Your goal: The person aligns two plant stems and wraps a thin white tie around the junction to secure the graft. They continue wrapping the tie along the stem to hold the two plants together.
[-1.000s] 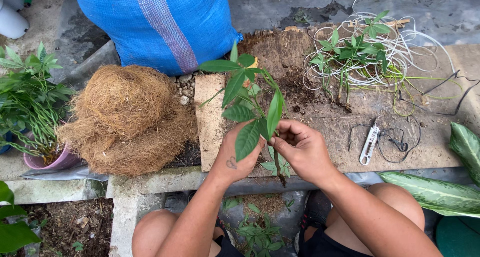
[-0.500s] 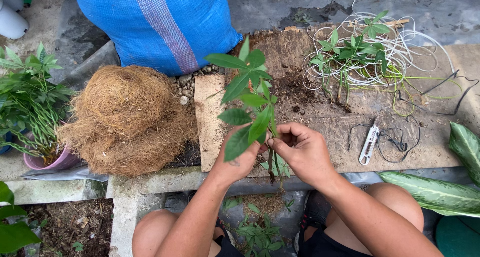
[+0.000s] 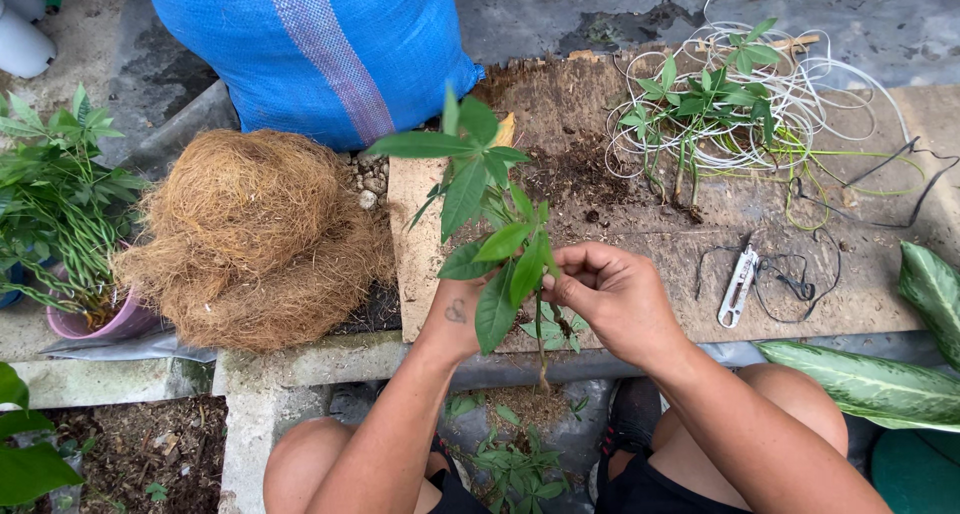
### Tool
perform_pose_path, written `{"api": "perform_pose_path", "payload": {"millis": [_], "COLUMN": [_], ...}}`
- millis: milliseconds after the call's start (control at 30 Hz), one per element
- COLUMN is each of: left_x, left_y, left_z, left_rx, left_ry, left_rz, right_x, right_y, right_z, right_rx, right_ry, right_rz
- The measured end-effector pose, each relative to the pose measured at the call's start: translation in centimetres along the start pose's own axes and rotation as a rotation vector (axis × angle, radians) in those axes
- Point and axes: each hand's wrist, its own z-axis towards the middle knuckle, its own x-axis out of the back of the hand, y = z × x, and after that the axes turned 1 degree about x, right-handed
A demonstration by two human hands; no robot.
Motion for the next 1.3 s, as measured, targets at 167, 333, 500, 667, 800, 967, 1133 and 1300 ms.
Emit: {"api": "perform_pose_path", "payload": {"millis": [167,333,500,667,800,967,1133,1300], "left_x": [0.1,0.4,0.1,-0.6,-0.2,1.5,2.9,2.4], "left_y": [-0.2,-0.4,-0.1,0.7,1.4,3.2,5.2,5.9], "left_z": [0.1,0.0,0.0,0.1,0.0,-0.8,-1.8,-2.6], "left_rx": [-0.093,0.000,0.073,0.076,0.057,0.066,-0.040,-0.006], "left_ry": [-0.006,0.053,0.124,0.240,0.187,0.095,-0.027,-0.071], "left_rz": [0.100,0.028,-0.121,-0.121,-0.211,-0.367,-0.488,-0.523], "right_x": [-0.5,-1.7,-2.8,-3.5,-4.9,-6.8,-6.4,-5.6], "right_y": [-0.4,-2.3,-4.4,-5.0,-7.5,-13.9,-15.8,-15.1], "right_z": [-0.2,-1.6,-2.1,-2.8,-3.2,-6.7,-10.5,-10.5], "right_rx": [0.027,0.162,0.408,0.370,0.399,0.570,0.793,0.794], "right_ry": [0.049,0.051,-0.005,0.035,0.013,-0.065,-0.499,-0.534], "right_rz": [-0.204,-0.451,-0.658,-0.675,-0.691,-0.754,-0.427,-0.366]}}
